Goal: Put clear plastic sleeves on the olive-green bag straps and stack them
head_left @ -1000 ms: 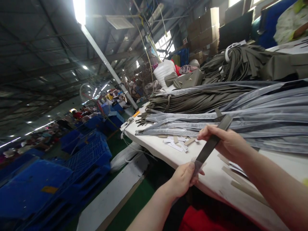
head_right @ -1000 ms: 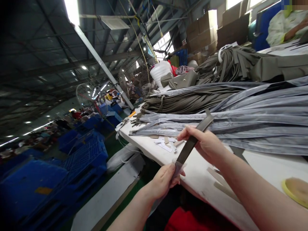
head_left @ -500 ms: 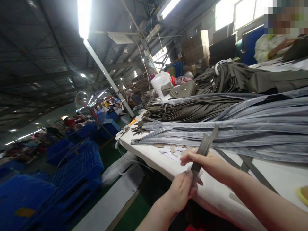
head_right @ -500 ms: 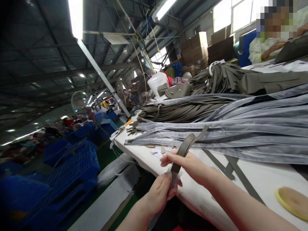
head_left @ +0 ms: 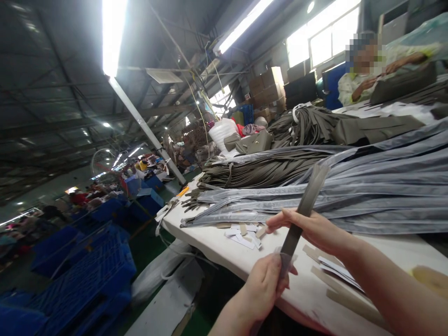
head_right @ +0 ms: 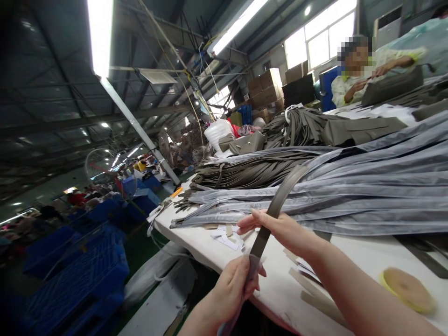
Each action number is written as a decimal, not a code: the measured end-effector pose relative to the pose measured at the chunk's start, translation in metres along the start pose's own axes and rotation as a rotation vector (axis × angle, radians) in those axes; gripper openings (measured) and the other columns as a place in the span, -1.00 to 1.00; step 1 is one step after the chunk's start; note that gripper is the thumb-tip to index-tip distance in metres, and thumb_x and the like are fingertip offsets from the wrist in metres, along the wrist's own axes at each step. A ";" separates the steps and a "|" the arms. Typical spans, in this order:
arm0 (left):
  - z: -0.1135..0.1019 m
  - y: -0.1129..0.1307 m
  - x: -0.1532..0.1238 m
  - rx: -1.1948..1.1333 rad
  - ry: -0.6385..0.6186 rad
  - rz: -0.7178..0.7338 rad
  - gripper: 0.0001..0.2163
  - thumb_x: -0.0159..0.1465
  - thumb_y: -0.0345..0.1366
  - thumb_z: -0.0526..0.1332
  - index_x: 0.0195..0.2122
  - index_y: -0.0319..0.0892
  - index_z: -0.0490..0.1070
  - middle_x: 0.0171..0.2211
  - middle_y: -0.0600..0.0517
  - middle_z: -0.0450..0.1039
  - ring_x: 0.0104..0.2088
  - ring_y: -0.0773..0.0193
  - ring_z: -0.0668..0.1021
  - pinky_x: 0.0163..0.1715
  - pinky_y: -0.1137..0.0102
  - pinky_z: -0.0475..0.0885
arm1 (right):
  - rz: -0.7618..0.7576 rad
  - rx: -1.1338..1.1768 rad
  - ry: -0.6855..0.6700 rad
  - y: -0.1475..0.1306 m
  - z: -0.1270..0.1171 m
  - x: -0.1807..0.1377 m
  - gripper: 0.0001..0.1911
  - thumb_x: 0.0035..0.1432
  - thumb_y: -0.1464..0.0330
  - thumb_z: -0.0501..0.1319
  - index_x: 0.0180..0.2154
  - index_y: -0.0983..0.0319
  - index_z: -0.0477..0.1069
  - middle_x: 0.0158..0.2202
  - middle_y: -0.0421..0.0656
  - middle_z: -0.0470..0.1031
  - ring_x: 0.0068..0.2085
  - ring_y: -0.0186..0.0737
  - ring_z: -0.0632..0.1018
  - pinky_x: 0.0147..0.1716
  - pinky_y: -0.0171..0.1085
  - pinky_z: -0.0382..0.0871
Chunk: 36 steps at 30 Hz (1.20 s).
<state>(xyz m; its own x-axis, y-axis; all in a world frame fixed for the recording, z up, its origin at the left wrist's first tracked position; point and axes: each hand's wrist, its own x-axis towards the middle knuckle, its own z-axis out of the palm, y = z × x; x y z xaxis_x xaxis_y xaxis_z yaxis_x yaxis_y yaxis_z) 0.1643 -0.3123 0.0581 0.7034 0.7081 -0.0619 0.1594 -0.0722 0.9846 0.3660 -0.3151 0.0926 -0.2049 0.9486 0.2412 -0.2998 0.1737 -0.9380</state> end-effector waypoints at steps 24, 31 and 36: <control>-0.003 0.054 0.026 -0.291 -0.009 0.096 -0.35 0.25 0.24 0.10 -0.15 -0.40 0.48 -0.62 -0.02 0.45 -0.69 0.36 0.43 -0.66 0.47 0.29 | -0.071 -0.457 -0.104 -0.092 0.016 0.005 -0.31 0.29 -0.14 -0.04 -0.17 0.23 0.65 -0.07 -0.04 0.61 0.05 0.08 0.51 0.18 -0.02 0.23; -0.024 0.091 0.032 -0.302 0.108 0.221 -0.37 0.21 0.27 0.14 -0.20 -0.32 0.44 -0.66 0.01 0.47 -0.78 0.37 0.40 -0.77 0.52 0.24 | -0.022 -0.559 -0.245 -0.110 0.048 0.042 -0.23 0.27 -0.18 -0.06 -0.03 0.28 0.59 -0.04 -0.01 0.58 -0.01 0.02 0.54 -0.04 -0.10 0.42; -0.033 0.103 0.032 -0.322 0.121 0.217 -0.42 0.23 0.25 0.14 -0.37 -0.31 0.43 -0.71 0.05 0.38 -0.79 0.43 0.32 -0.76 0.52 0.18 | -0.012 -0.520 -0.291 -0.105 0.057 0.053 -0.23 0.25 -0.18 -0.02 -0.01 0.32 0.57 -0.29 -0.04 0.61 -0.25 -0.11 0.60 -0.22 -0.18 0.48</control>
<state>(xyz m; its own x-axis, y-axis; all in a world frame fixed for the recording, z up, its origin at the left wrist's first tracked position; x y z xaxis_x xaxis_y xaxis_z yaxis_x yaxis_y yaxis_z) 0.1800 -0.2740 0.1630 0.6069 0.7797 0.1541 -0.2230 -0.0190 0.9746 0.3331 -0.2980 0.2177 -0.4729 0.8471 0.2422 0.1770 0.3606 -0.9157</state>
